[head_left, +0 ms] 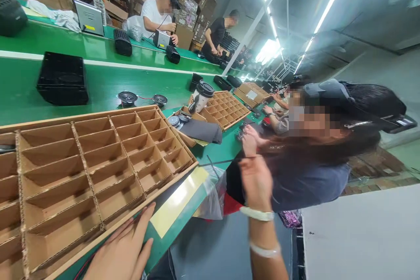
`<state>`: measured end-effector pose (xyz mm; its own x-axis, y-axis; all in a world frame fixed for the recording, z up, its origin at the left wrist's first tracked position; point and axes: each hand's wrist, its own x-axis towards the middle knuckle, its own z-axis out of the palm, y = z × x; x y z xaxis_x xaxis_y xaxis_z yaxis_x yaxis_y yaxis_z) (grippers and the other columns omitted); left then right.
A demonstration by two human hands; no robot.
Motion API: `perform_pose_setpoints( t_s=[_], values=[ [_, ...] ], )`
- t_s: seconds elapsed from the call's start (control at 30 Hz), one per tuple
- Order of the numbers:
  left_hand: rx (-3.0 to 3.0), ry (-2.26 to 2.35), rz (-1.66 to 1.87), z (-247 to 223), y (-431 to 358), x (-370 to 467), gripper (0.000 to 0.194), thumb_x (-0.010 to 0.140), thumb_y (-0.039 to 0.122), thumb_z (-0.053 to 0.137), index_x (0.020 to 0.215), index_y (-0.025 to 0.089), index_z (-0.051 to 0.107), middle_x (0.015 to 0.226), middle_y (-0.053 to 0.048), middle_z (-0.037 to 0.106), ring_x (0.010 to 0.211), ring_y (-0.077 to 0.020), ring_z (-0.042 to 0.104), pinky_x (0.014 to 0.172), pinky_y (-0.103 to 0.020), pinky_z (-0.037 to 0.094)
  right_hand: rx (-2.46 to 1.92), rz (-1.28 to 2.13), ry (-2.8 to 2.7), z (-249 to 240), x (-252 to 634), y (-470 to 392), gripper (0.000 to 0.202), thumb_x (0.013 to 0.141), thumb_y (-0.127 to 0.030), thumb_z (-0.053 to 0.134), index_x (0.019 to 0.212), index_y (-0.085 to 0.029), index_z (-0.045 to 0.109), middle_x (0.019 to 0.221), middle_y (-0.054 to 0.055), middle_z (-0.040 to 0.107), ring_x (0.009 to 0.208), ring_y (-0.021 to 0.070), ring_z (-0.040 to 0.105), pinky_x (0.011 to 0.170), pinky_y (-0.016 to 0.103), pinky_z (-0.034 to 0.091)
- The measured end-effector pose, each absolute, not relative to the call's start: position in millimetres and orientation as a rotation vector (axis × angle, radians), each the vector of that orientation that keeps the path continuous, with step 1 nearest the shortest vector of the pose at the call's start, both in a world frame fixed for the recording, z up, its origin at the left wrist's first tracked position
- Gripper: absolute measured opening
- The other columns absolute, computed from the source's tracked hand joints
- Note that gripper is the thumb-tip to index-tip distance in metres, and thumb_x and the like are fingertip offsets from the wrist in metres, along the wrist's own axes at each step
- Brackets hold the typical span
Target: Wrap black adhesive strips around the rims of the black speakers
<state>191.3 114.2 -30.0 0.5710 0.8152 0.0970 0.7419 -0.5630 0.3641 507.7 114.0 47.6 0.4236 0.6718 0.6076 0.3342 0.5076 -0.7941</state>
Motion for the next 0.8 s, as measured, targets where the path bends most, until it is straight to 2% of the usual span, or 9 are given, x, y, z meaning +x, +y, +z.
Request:
perform_pose_setpoints(
  t_s=[0.03,0.13,0.23,0.33,0.4,0.47,0.57,0.7,0.8],
  values=[
    [2.513,1.274,0.408,-27.9,113.3,189.8,0.051,0.093,0.027,0.026,0.135,0.015,0.052,0.121,-0.015,0.066,0.107,-0.0326,0.065,0.082,-0.049,0.059,-1.012,0.197,-1.098,68.2,524.0,101.7,0.035,0.094,-0.042,0.05,0.097,-0.008,0.055,0.088,0.004,0.058,0.067,0.0039,0.052,0.061,0.016,0.049],
    [2.434,1.202,0.59,-23.8,105.4,175.5,0.043,0.095,0.031,0.032,0.132,0.019,0.051,0.122,-0.011,0.065,0.108,-0.0269,0.065,0.088,-0.043,0.058,-0.876,0.046,-0.95,116.5,539.2,64.0,0.013,0.09,-0.034,0.054,0.089,-0.026,0.063,0.101,-0.007,0.058,0.069,0.004,0.055,0.068,0.016,0.051],
    [2.363,1.079,0.593,-23.0,87.6,153.4,0.048,0.086,0.033,0.055,0.133,0.029,0.046,0.128,-0.004,0.061,0.115,-0.0253,0.06,0.094,-0.041,0.055,-0.919,-0.02,-0.94,125.4,512.0,49.0,0.032,0.078,-0.054,0.063,0.099,-0.03,0.066,0.119,-0.004,0.053,0.109,0.0152,0.054,0.085,0.025,0.052],
    [2.344,1.051,0.476,-26.9,64.6,145.5,0.069,0.072,0.018,0.066,0.135,0.036,0.043,0.141,-0.002,0.05,0.123,-0.0293,0.053,0.098,-0.048,0.051,-0.939,0.09,-1.088,94.6,468.4,56.8,0.04,0.077,-0.054,0.063,0.106,-0.026,0.065,0.124,-0.002,0.052,0.13,0.0172,0.04,0.106,0.028,0.042],
    [2.304,1.175,0.518,-30.6,51.1,153.0,0.06,0.076,0.016,0.063,0.132,0.032,0.048,0.14,-0.007,0.05,0.118,-0.031,0.056,0.093,-0.051,0.053,-0.929,0.402,-1.228,65.5,438.6,64.6,0.04,0.083,-0.048,0.055,0.112,-0.022,0.063,0.114,0.002,0.058,0.119,0.0156,0.05,0.105,0.027,0.042],
    [2.241,1.334,0.623,-31.4,41.7,164.5,0.048,0.082,0.024,0.062,0.128,0.027,0.051,0.138,-0.012,0.05,0.114,-0.0334,0.057,0.087,-0.053,0.055,-0.953,0.864,-1.35,41.4,410.4,69.5,0.05,0.087,-0.052,0.045,0.121,-0.017,0.059,0.099,0.007,0.063,0.092,0.0152,0.061,0.088,0.028,0.05],
    [2.144,1.414,0.85,-20.3,37.5,171.1,0.038,0.085,0.032,0.064,0.121,0.024,0.054,0.135,-0.013,0.05,0.116,-0.0325,0.054,0.088,-0.052,0.053,-0.947,1.497,-1.45,25.1,375.6,69.8,0.066,0.089,-0.06,0.033,0.13,-0.011,0.052,0.084,0.01,0.064,0.07,0.0149,0.059,0.067,0.027,0.05],
    [2.064,1.352,1.173,11.6,49.2,152.1,0.016,0.087,0.019,0.063,0.102,0.023,0.062,0.105,-0.003,0.064,0.096,-0.0147,0.062,0.09,-0.026,0.049,-1.008,1.803,-1.463,30.9,354.9,65.6,0.068,0.089,-0.063,0.038,0.125,-0.008,0.054,0.081,0.009,0.062,0.071,0.0108,0.054,0.067,0.021,0.045],
    [2.111,1.303,1.218,30.7,63.6,140.2,0.015,0.083,0.016,0.068,0.098,0.021,0.064,0.093,0.0,0.067,0.087,-0.0108,0.063,0.084,-0.019,0.048,-1.111,1.877,-1.534,40.6,354.6,64.1,0.065,0.087,-0.065,0.044,0.116,-0.009,0.06,0.074,0.006,0.06,0.065,0.0081,0.05,0.059,0.018,0.037]
  ],
)
